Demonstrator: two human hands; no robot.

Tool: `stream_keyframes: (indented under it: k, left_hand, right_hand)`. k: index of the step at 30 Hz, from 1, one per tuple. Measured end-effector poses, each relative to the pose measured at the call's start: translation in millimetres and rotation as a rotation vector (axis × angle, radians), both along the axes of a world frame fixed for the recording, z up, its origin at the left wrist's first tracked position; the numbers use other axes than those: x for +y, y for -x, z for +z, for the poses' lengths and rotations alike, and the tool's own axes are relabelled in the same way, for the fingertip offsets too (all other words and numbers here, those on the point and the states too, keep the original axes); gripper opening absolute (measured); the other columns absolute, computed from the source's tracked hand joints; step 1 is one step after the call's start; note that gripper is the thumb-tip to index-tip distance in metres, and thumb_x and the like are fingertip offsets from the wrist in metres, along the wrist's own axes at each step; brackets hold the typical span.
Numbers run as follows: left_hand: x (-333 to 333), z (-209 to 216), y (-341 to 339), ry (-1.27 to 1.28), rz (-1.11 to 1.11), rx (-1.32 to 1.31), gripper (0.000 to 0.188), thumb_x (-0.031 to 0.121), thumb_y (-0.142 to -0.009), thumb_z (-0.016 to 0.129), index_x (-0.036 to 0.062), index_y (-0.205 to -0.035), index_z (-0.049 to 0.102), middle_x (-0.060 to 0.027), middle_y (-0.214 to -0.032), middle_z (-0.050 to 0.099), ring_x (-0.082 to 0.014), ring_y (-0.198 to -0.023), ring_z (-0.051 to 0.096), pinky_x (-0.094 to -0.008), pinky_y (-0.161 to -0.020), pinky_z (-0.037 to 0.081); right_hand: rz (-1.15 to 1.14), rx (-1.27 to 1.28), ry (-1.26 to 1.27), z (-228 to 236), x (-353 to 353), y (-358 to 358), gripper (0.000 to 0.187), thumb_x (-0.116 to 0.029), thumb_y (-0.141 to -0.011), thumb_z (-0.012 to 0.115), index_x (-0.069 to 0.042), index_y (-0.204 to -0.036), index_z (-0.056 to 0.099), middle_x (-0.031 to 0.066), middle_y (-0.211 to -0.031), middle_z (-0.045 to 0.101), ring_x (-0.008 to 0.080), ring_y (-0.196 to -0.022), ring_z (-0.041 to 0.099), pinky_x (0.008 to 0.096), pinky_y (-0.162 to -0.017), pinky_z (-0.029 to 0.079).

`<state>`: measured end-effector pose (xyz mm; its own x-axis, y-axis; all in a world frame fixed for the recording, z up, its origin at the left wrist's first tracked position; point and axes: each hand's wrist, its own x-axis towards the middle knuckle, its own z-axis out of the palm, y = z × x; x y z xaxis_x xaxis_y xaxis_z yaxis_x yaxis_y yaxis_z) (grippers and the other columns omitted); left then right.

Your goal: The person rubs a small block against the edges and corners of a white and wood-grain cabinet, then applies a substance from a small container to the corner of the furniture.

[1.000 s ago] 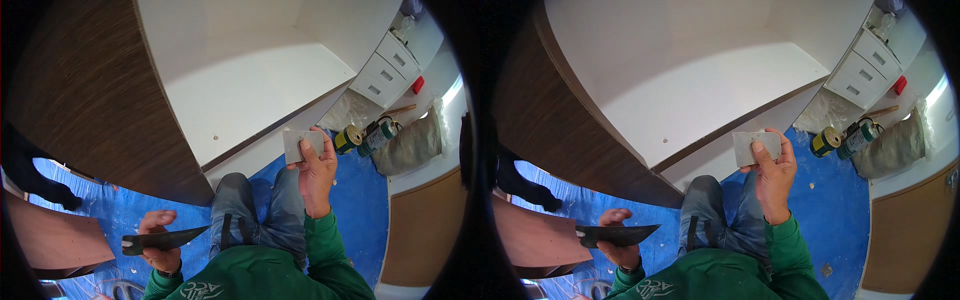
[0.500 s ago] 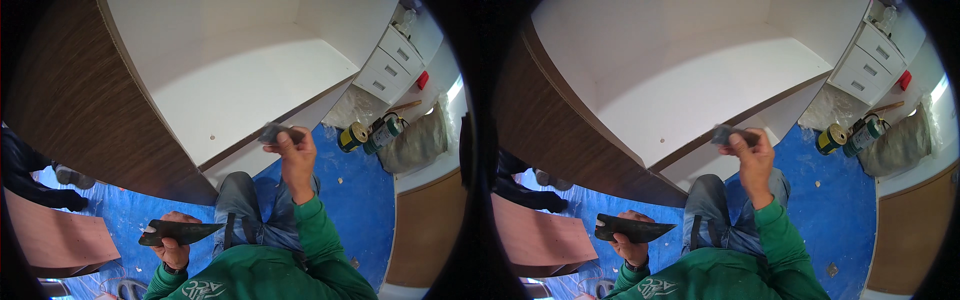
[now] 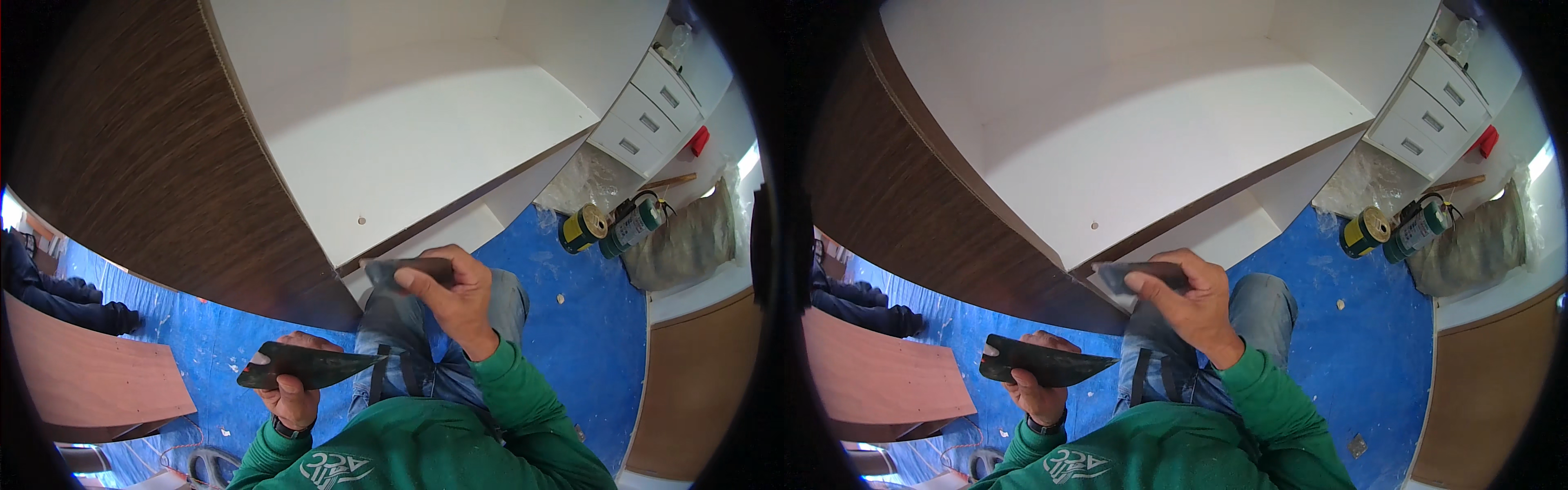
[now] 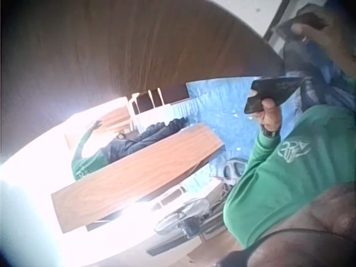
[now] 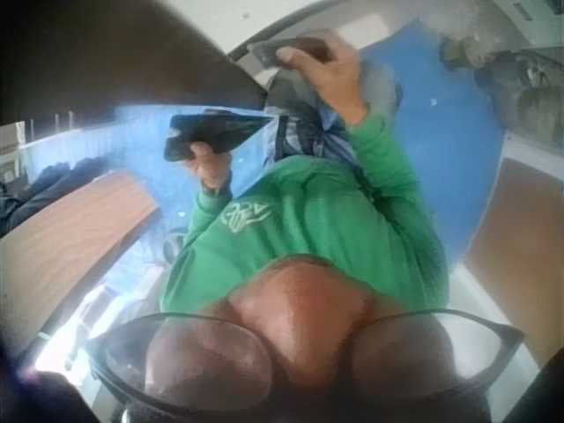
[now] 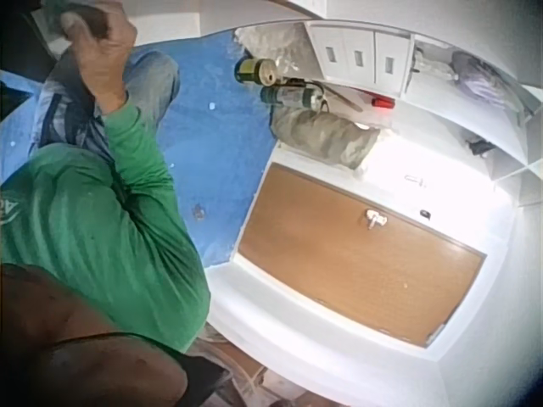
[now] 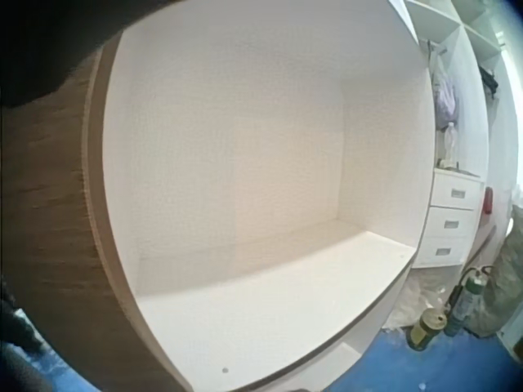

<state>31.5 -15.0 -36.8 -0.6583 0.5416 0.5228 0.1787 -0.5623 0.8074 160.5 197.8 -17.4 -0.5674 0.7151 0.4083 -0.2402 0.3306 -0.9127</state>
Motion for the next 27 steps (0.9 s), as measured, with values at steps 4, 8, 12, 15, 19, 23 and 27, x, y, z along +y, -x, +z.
stream_keyframes:
  k: [4,8,12,15,19,23,27]
  left_hand:
    - [-1,1,6,0.0,0.021,0.093,0.046,0.046,-0.105,0.056,0.0009,-0.11,0.061,-0.0205,-0.093,0.067,-0.0308,-0.081,0.067,-0.0418,-0.068,0.059]
    - [-2,-3,7,-0.006,0.016,0.035,0.044,0.045,-0.106,0.055,0.0021,-0.114,0.06,-0.0209,-0.092,0.067,-0.0311,-0.08,0.067,-0.0415,-0.069,0.059]
    - [-1,-7,8,-0.003,0.0,0.044,0.043,0.044,-0.106,0.054,0.0029,-0.116,0.059,-0.0213,-0.093,0.067,-0.0311,-0.081,0.067,-0.0417,-0.068,0.059]
    - [1,-4,8,-0.008,-0.005,0.054,0.043,0.044,-0.106,0.054,0.0031,-0.115,0.059,-0.0211,-0.094,0.066,-0.0308,-0.081,0.067,-0.0418,-0.068,0.059]
    - [0,-3,10,-0.034,0.024,0.091,0.043,0.045,-0.106,0.054,0.0033,-0.114,0.06,-0.0199,-0.093,0.066,-0.0303,-0.08,0.067,-0.0418,-0.068,0.059]
    - [-10,-9,10,-0.025,0.02,0.012,0.042,0.044,-0.106,0.055,0.0032,-0.113,0.061,-0.0191,-0.092,0.065,-0.0292,-0.08,0.066,-0.042,-0.068,0.06]
    - [-9,-8,6,0.005,-0.005,-0.01,0.042,0.044,-0.105,0.056,0.0036,-0.113,0.061,-0.019,-0.093,0.066,-0.028,-0.08,0.066,-0.0415,-0.068,0.06]
  right_hand:
    - [-0.158,0.265,0.358,31,26,-11,0.021,-0.014,-0.093,0.075,0.001,-0.105,0.066,0.0109,-0.091,0.073,0.0186,-0.073,0.072,0.0315,-0.055,0.059]
    - [-0.322,0.299,0.335,43,75,-28,0.021,-0.013,-0.093,0.073,0.001,-0.105,0.063,0.0126,-0.087,0.072,0.0199,-0.061,0.069,0.0304,-0.048,0.056]
    - [-0.226,0.183,0.383,48,56,-15,0.019,-0.009,-0.093,0.071,0.002,-0.105,0.062,0.013,-0.086,0.072,0.0191,-0.057,0.068,0.0304,-0.045,0.055]
    - [-0.095,0.063,0.437,58,3,5,0.02,-0.007,-0.093,0.072,0.002,-0.108,0.063,0.0119,-0.087,0.072,0.0186,-0.059,0.069,0.0303,-0.045,0.056]
    - [0.025,0.142,0.526,57,-9,2,0.024,-0.005,-0.092,0.073,0.0,-0.113,0.063,0.0109,-0.088,0.072,0.0186,-0.063,0.07,0.03,-0.045,0.057]
    - [-0.224,0.262,0.405,57,41,-15,0.023,-0.009,-0.091,0.074,0.001,-0.108,0.062,0.0119,-0.087,0.072,0.0186,-0.059,0.069,0.03,-0.045,0.055]
    - [-0.283,0.177,0.327,58,78,-28,0.022,-0.01,-0.091,0.074,0.001,-0.105,0.062,0.0116,-0.085,0.071,0.0177,-0.056,0.066,0.0297,-0.046,0.055]
